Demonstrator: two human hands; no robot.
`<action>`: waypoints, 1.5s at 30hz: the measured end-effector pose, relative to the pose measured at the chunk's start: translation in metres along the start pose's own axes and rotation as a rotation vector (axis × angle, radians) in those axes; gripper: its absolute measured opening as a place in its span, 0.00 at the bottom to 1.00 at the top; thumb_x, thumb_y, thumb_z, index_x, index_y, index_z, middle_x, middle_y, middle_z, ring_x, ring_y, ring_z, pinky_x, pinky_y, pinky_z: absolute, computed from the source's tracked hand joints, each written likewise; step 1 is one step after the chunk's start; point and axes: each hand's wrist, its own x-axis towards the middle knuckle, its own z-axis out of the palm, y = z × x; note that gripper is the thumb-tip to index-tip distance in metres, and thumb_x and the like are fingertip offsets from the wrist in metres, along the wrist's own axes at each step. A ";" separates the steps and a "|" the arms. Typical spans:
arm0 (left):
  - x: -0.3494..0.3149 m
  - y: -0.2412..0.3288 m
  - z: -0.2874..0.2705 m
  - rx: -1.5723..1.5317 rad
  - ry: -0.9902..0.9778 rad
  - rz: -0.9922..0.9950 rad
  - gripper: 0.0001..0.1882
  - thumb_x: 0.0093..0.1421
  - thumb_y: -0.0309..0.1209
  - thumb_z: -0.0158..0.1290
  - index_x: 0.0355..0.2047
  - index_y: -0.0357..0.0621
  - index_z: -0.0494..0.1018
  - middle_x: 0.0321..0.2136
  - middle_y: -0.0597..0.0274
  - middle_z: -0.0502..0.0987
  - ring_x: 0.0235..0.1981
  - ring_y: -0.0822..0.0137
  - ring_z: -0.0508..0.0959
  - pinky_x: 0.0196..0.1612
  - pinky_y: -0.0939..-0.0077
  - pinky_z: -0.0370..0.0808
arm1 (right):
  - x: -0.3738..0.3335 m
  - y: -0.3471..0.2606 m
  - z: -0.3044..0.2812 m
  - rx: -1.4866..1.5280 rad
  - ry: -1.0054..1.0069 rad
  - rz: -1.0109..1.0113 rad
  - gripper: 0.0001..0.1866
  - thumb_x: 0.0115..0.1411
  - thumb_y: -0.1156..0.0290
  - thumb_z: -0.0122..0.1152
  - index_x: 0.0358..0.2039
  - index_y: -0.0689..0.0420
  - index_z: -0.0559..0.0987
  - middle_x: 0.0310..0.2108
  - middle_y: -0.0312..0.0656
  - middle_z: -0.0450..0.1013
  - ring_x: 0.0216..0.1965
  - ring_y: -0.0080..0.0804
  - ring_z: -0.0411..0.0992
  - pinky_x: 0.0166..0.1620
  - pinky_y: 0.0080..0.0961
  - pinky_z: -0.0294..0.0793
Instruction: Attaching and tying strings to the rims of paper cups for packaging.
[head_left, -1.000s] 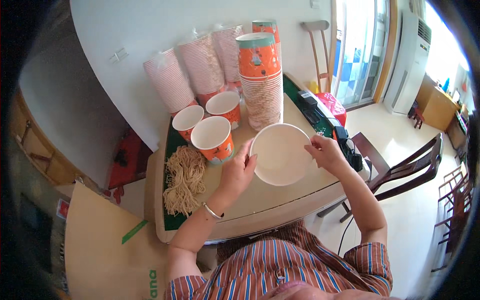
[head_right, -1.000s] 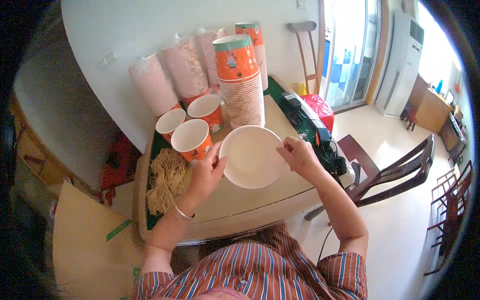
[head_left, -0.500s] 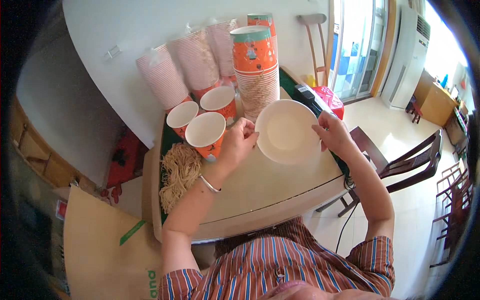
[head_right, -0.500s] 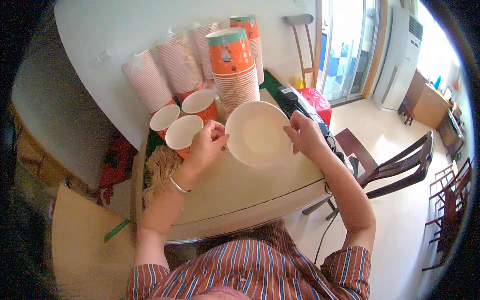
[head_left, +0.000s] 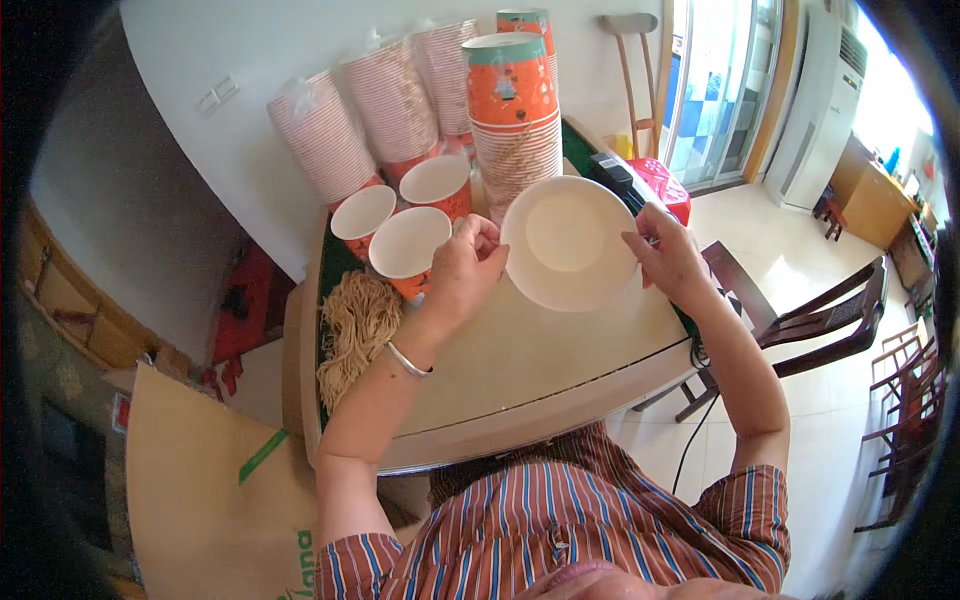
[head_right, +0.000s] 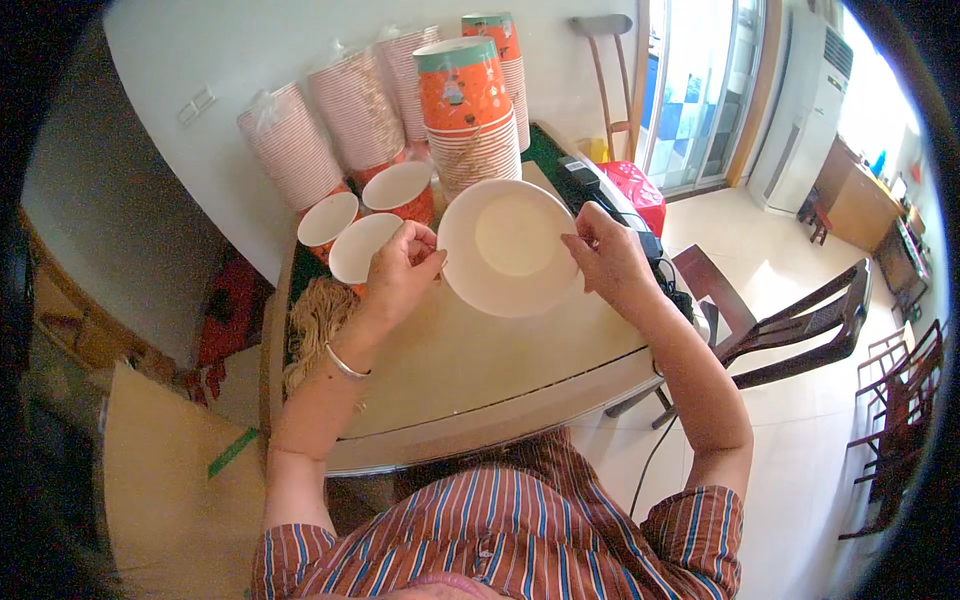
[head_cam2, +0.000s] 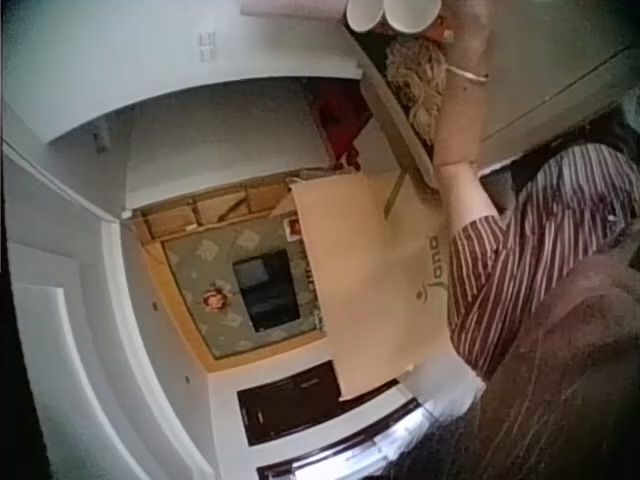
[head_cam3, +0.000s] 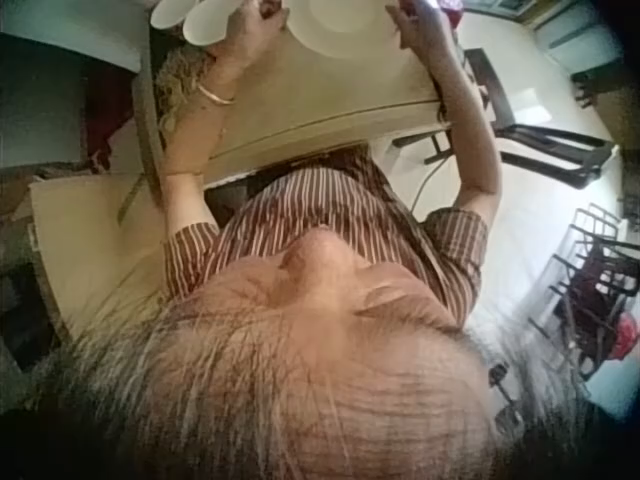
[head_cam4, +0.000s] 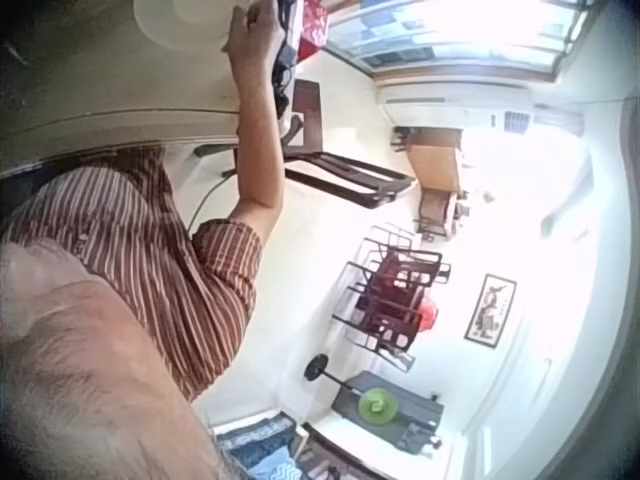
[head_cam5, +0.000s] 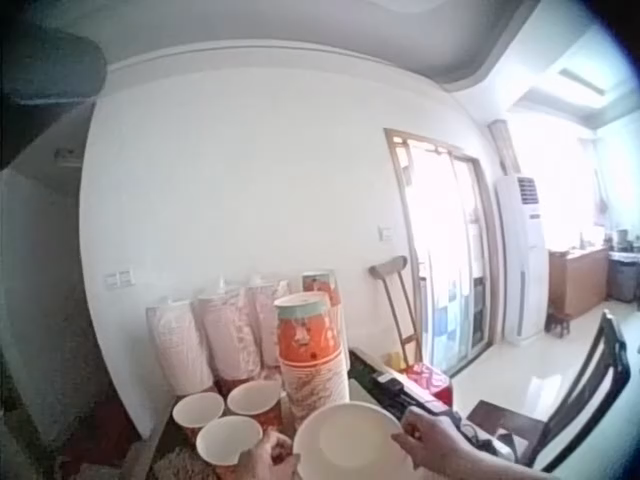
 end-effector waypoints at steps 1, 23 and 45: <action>0.000 0.000 -0.001 -0.001 0.002 -0.002 0.09 0.58 0.27 0.59 0.36 0.37 0.71 0.26 0.60 0.80 0.26 0.70 0.80 0.33 0.73 0.77 | 0.000 -0.001 0.000 0.002 -0.002 0.014 0.10 0.65 0.71 0.58 0.31 0.60 0.67 0.20 0.39 0.70 0.16 0.23 0.70 0.17 0.23 0.67; -0.007 0.030 -0.013 0.109 0.306 0.403 0.10 0.60 0.23 0.58 0.38 0.38 0.67 0.32 0.58 0.76 0.34 0.66 0.78 0.38 0.72 0.75 | 0.005 -0.019 0.003 0.212 0.346 -0.226 0.16 0.60 0.74 0.67 0.45 0.57 0.73 0.29 0.34 0.71 0.25 0.15 0.68 0.28 0.15 0.69; 0.041 0.068 -0.040 -0.249 0.436 0.527 0.06 0.67 0.24 0.51 0.43 0.38 0.66 0.34 0.59 0.79 0.33 0.70 0.83 0.33 0.78 0.79 | 0.033 -0.078 -0.008 0.032 0.311 -0.411 0.14 0.64 0.72 0.62 0.49 0.54 0.73 0.27 0.37 0.76 0.29 0.20 0.74 0.34 0.22 0.74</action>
